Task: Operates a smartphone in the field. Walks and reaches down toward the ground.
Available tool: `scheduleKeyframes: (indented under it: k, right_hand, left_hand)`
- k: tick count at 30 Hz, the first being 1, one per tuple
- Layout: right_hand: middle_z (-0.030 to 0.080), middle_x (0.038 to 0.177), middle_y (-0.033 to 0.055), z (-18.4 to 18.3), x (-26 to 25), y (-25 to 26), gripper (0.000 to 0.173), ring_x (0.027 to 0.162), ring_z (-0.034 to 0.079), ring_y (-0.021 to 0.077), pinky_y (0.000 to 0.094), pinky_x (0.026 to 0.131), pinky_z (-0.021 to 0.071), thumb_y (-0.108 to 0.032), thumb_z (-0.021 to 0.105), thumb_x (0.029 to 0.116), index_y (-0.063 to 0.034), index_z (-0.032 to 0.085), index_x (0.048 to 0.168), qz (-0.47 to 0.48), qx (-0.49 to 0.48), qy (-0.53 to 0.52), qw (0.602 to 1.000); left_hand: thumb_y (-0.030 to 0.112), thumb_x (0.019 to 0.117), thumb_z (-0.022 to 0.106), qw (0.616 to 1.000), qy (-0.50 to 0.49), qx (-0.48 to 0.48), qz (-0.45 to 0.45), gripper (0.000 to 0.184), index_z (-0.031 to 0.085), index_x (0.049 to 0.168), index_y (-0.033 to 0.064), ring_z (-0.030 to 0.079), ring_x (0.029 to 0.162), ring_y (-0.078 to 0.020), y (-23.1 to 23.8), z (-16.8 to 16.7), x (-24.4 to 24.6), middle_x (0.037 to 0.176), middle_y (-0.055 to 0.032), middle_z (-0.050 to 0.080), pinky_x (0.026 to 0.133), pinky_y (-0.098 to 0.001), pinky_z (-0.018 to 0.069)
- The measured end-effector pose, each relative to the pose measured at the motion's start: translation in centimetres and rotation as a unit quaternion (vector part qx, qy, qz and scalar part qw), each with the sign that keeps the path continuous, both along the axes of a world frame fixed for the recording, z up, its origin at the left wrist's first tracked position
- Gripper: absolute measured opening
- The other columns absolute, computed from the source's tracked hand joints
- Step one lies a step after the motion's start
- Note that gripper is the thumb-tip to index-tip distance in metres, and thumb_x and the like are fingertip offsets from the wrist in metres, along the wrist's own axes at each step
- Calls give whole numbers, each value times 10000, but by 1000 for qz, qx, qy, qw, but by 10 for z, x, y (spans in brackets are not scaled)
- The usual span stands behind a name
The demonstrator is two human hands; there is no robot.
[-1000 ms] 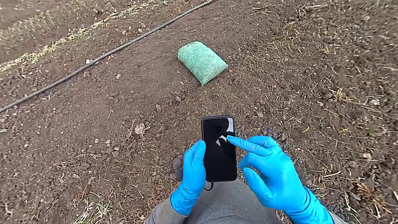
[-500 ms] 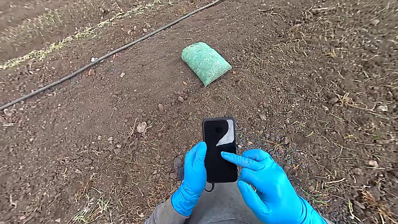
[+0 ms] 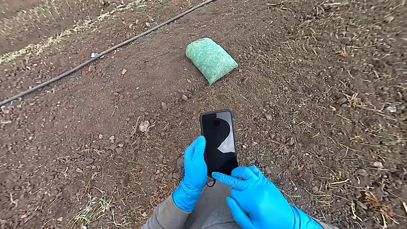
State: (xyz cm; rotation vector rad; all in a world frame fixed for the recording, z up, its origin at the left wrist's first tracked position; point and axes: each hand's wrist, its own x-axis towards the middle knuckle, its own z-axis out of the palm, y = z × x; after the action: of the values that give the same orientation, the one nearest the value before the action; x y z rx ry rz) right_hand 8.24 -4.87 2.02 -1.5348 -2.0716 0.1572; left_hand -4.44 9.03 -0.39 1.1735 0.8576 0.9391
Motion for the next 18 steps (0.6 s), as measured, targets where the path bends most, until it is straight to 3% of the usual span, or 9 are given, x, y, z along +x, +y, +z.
scheduleKeyframes:
  k: [10,18]
  right_hand:
    - [723,1267,-34,2,6,-7,354,1043,590,190,371,860,369,-228,411,980,-181,495,639,-24,52,59,997]
    - [708,1302,-35,-1,6,-12,364,1075,593,191,377,870,375,-227,407,991,-168,506,646,-37,40,54,997]
  left_hand:
    - [295,1128,343,1000,-1,-4,-5,459,735,1073,62,747,881,-192,1,-2,-3,941,-103,754,811,-398,639]
    - [311,1130,357,1000,1,-18,-1,459,739,1061,67,749,862,-179,1,4,-2,923,-93,756,790,-381,642]
